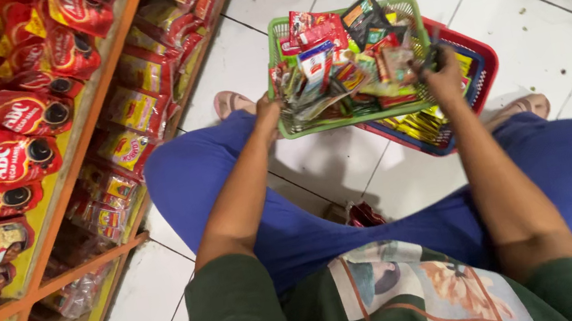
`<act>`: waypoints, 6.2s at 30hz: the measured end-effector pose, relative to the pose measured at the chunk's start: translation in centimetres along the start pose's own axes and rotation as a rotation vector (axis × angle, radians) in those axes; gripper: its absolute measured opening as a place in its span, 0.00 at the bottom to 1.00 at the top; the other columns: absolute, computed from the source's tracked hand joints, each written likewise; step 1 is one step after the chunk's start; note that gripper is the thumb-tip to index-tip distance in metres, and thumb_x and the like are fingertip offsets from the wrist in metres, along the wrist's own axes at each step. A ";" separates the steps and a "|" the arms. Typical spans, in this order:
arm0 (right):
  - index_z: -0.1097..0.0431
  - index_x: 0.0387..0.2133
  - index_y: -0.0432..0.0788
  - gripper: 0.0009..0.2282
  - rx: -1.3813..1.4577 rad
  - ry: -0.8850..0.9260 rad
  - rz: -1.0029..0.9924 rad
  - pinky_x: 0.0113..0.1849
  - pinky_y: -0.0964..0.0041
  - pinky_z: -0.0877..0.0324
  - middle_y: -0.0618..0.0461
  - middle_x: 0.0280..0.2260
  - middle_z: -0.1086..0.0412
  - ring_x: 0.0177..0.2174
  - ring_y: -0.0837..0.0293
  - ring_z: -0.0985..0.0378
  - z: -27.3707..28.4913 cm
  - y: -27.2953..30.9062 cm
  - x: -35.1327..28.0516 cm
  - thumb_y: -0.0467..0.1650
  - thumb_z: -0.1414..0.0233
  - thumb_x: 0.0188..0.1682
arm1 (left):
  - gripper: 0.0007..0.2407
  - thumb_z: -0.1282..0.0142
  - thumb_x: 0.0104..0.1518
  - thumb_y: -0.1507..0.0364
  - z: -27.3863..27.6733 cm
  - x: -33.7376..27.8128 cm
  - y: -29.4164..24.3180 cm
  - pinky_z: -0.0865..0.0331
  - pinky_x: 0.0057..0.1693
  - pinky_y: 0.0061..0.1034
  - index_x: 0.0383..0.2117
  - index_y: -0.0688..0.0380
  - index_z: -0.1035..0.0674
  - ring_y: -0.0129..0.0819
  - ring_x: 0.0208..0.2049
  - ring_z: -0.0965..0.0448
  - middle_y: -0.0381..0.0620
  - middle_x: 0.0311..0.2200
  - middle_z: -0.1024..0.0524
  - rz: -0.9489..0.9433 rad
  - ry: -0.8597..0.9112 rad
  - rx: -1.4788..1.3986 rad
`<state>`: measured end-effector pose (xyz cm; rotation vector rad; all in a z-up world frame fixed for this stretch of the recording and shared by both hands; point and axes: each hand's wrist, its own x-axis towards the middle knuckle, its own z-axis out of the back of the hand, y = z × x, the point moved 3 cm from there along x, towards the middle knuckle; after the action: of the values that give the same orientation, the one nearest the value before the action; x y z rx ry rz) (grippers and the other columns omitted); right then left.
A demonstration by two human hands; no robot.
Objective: The person sorts packets of seasoning from a red basket into a blue basket while sitting on the floor next to a grocery shelf.
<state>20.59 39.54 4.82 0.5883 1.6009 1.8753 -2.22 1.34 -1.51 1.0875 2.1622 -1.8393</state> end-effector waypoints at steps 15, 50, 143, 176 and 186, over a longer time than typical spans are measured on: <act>0.39 0.57 0.37 0.26 -0.281 0.064 0.348 0.40 0.66 0.22 0.48 0.52 0.30 0.46 0.58 0.26 -2.5 16.6 16.0 0.24 0.30 0.50 | 0.13 0.48 0.50 0.83 -2.3 3.3 -9.8 0.43 0.21 0.21 0.41 0.54 0.25 0.28 0.20 0.32 0.42 0.28 0.29 -0.128 -0.119 -0.330; 0.33 0.57 0.40 0.23 -0.428 0.568 0.113 0.52 0.54 0.30 0.37 0.51 0.28 0.51 0.42 0.25 -22.7 1.1 1.1 0.26 0.43 0.44 | 0.20 0.40 0.55 0.69 -6.1 7.1 2.4 0.35 0.50 0.41 0.51 0.68 0.25 0.52 0.44 0.28 0.61 0.43 0.27 -0.325 -0.435 0.485; 0.28 0.40 0.34 0.21 -0.797 -0.597 -0.274 0.43 0.39 0.31 0.28 0.38 0.32 0.41 0.28 0.30 5.4 -1.1 -15.6 0.40 0.33 0.45 | 0.23 0.51 0.60 0.49 -7.7 -5.8 -0.1 0.32 0.54 0.53 0.51 0.53 0.29 0.56 0.52 0.24 0.54 0.49 0.23 0.227 -0.398 1.174; 0.48 0.63 0.30 0.34 -0.229 -0.497 -0.285 0.56 0.55 0.35 0.34 0.58 0.38 0.55 0.46 0.32 7.6 -0.4 -10.2 0.32 0.37 0.48 | 0.14 0.56 0.66 0.63 -11.3 -8.4 2.1 0.30 0.48 0.51 0.47 0.61 0.26 0.61 0.42 0.21 0.61 0.40 0.19 -0.247 -0.377 0.986; 0.51 0.69 0.50 0.48 -1.204 0.280 0.129 0.61 0.33 0.56 0.30 0.67 0.55 0.66 0.33 0.55 0.8 9.5 -7.7 0.27 0.34 0.29 | 0.15 0.49 0.61 0.66 -11.8 -9.1 0.5 0.36 0.59 0.47 0.52 0.57 0.25 0.51 0.52 0.24 0.52 0.49 0.22 -0.314 -0.466 1.187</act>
<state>25.17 33.90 14.69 -0.1211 0.3206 2.6223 9.02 7.84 5.75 0.2549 0.9030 -3.1890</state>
